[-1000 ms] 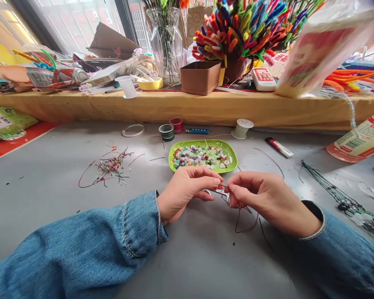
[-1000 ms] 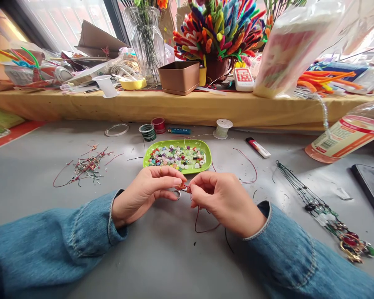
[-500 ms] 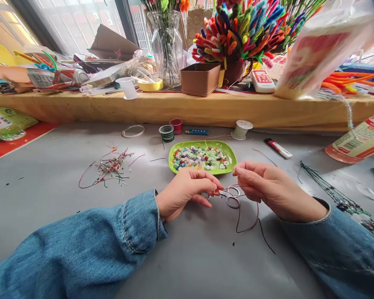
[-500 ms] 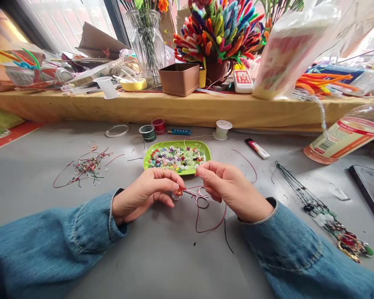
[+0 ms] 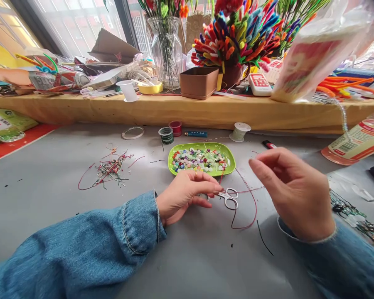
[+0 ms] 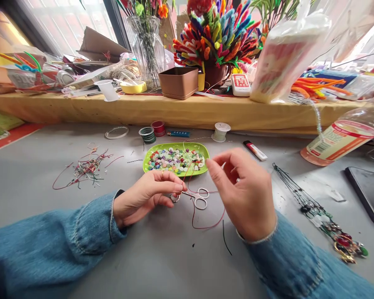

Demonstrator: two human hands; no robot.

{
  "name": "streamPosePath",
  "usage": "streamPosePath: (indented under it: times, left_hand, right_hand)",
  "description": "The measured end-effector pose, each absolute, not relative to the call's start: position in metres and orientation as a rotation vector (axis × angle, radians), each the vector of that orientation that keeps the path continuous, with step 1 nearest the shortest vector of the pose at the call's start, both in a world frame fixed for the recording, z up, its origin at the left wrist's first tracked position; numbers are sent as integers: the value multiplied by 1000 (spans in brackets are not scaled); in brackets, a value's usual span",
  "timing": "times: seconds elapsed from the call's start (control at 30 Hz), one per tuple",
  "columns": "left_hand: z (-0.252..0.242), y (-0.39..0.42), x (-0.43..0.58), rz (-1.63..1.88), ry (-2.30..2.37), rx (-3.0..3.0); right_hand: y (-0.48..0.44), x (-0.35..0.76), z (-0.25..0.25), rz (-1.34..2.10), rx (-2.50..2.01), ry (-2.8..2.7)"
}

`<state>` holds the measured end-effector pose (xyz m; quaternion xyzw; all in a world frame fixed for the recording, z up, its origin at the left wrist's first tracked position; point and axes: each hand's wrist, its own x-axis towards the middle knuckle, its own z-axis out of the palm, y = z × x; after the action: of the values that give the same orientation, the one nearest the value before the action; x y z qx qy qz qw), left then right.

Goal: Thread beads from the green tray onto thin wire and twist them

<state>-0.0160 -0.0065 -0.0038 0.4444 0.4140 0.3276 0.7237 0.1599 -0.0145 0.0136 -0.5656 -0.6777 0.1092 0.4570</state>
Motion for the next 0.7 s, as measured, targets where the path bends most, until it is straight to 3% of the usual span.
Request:
streamPosePath:
  times: [0.17, 0.23, 0.33, 0.7]
  left_hand:
    - [-8, -7, -15, 862, 928, 985]
    - [-8, -7, -14, 868, 932, 990]
    - [-8, -7, -14, 873, 937, 970]
    - [-9, -10, -13, 925, 915, 939]
  right_hand:
    - [-23, 149, 14, 1273, -1386, -1691]
    - [-21, 146, 13, 1500, -1339, -1606]
    - [-18, 145, 12, 1515, -1340, -1554]
    - [-26, 139, 8, 1076, -1411, -1804]
